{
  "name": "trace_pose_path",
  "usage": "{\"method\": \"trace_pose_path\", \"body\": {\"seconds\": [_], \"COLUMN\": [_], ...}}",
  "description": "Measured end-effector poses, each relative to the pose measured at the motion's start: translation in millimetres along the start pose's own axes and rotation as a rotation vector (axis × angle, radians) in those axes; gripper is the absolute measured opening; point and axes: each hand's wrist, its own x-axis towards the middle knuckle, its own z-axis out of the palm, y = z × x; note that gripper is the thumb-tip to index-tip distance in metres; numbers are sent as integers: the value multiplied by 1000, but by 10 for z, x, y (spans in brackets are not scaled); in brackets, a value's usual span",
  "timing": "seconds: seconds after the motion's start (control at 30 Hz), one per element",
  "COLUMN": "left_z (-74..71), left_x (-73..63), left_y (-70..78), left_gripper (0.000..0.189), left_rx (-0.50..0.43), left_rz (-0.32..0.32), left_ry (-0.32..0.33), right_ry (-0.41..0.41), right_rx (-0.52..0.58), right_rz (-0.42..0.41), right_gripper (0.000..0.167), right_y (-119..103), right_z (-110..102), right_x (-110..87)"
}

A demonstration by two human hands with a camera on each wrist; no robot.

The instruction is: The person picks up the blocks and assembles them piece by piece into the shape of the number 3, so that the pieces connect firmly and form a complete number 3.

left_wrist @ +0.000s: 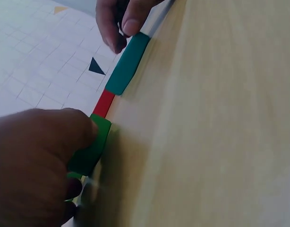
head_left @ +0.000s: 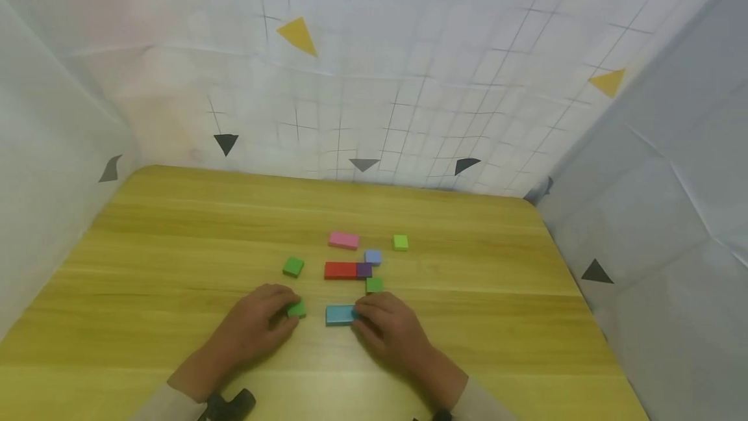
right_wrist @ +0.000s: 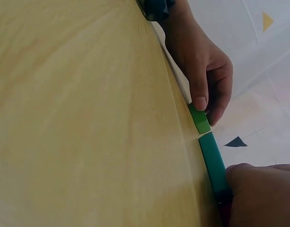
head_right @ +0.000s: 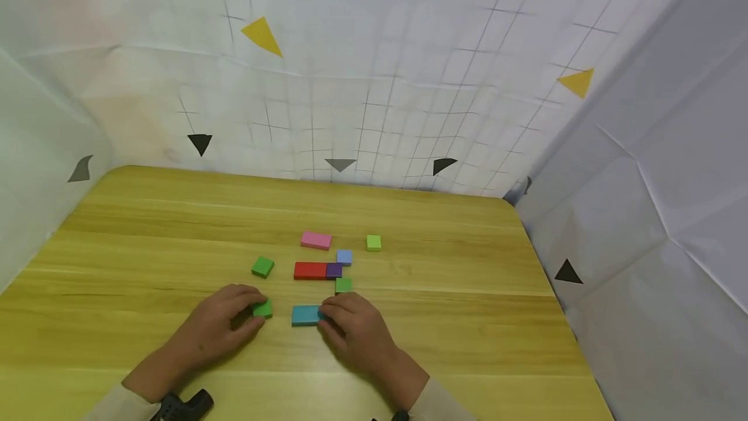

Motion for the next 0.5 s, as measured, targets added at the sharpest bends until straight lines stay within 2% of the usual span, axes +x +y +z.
{"method": "trace_pose_path", "body": {"seconds": [0.23, 0.5], "left_z": [32, 63], "left_x": [28, 25], "left_y": [52, 71], "left_gripper": [34, 36], "left_rx": [-4, 2], "left_rz": [40, 7], "left_ry": [3, -13], "right_ry": [-16, -35], "right_rx": [-2, -4], "right_rz": [-12, -6], "right_gripper": [21, 22], "right_y": [-6, 11], "right_z": [-2, 0], "right_x": [9, -4]}}
